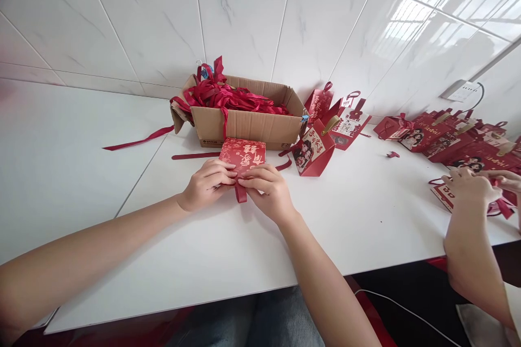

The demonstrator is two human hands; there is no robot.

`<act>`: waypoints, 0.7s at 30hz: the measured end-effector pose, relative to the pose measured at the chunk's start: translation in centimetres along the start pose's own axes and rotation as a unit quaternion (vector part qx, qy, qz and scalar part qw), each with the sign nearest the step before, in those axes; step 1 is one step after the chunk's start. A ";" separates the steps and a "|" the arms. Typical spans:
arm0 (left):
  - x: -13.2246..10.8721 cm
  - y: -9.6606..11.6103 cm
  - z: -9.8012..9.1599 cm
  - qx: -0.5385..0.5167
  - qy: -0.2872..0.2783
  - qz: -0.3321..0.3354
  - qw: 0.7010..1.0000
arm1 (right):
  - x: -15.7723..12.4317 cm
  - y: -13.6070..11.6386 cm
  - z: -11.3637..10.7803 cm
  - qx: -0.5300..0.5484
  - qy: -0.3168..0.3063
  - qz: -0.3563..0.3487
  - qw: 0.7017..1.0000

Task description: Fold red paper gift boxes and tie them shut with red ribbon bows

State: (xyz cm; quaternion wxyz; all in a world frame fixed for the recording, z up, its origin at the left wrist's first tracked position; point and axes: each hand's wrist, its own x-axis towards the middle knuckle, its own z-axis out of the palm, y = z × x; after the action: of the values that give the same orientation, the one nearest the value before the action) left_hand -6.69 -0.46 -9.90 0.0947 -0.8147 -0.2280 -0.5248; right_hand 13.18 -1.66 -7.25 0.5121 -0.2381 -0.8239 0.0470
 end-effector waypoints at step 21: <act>-0.1 0.1 0.0 0.001 -0.007 -0.009 1.000 | 0.0 -0.2 -0.8 -0.001 -0.104 0.011 0.995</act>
State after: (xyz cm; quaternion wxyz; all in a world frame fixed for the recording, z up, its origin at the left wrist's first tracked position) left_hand -6.68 -0.58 -9.99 0.0890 -0.8164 -0.2363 -0.5194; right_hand 13.80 -1.96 -6.78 0.4233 -0.2416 -0.8699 0.0759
